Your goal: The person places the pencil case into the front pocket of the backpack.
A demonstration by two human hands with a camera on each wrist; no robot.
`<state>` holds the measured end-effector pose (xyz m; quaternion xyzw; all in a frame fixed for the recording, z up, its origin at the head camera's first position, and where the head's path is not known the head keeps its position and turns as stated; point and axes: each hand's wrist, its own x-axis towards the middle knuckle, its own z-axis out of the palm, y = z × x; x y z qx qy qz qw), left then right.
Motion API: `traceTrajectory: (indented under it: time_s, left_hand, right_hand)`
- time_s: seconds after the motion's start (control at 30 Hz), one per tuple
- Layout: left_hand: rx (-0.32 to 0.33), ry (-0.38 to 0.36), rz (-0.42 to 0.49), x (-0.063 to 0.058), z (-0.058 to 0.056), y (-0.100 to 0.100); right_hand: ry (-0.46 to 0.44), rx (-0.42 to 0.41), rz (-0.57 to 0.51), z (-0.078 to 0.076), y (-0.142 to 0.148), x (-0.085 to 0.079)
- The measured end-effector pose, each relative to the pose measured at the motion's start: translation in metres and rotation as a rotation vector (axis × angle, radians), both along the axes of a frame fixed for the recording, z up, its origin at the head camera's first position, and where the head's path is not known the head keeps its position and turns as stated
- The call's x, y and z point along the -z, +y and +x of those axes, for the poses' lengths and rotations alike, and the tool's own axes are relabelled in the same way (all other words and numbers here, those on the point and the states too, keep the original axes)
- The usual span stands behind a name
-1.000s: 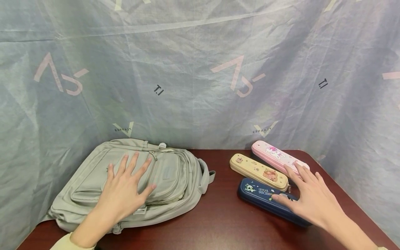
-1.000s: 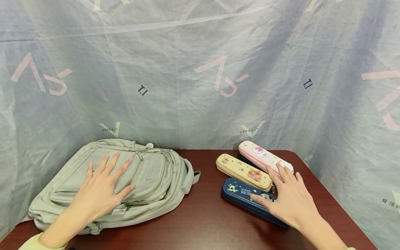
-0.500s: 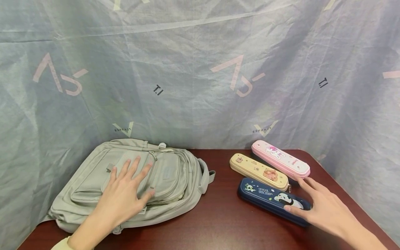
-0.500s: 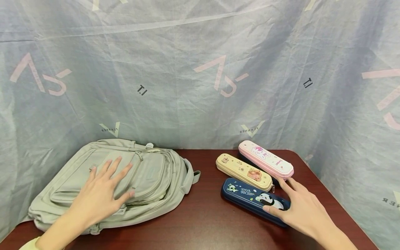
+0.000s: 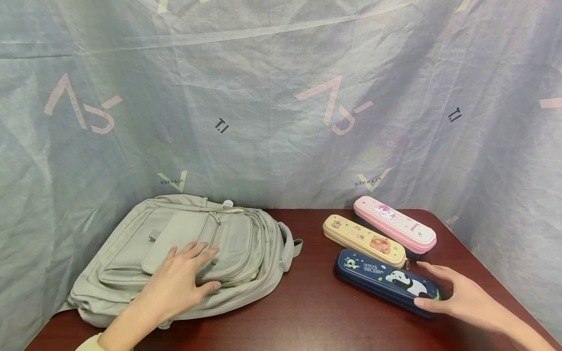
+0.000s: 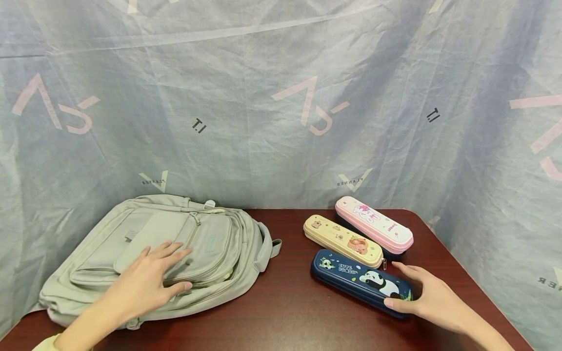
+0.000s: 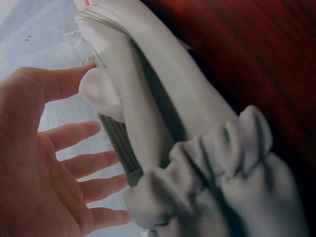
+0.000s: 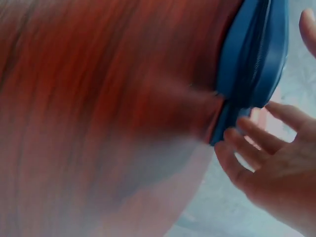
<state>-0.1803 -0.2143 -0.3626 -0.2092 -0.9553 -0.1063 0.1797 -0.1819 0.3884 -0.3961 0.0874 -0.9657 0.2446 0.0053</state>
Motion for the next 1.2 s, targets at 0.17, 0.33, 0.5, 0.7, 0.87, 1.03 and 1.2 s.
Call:
traceTrajectory:
  time_s: [0.17,0.33,0.5,0.7,0.87,1.03,1.2]
  left_hand:
    - [0.015,-0.039,0.026,0.005,-0.002,0.001]
    - [0.047,-0.02,0.055,0.009,-0.004,0.002]
    - [0.092,-0.012,0.094,0.012,-0.006,0.004]
    - [0.079,-0.06,0.111,0.013,-0.008,0.008]
    - [0.068,-0.085,0.111,0.014,-0.009,0.009]
    - [0.057,-0.093,0.109,0.013,-0.009,0.009]
    - [0.053,-0.113,0.113,0.012,-0.01,0.008]
  right_hand:
    - [-0.076,-0.07,-0.129,-0.002,0.011,0.004]
    - [-0.1,-0.135,-0.224,-0.004,0.015,0.006]
    - [-0.087,-0.199,-0.283,-0.005,0.015,0.008]
    - [-0.087,-0.239,-0.328,-0.006,0.016,0.011]
    - [-0.108,-0.265,-0.364,-0.007,0.016,0.012]
    - [-0.181,-0.278,-0.413,-0.008,0.013,0.01]
    - [-0.243,-0.298,-0.475,-0.01,0.011,0.009]
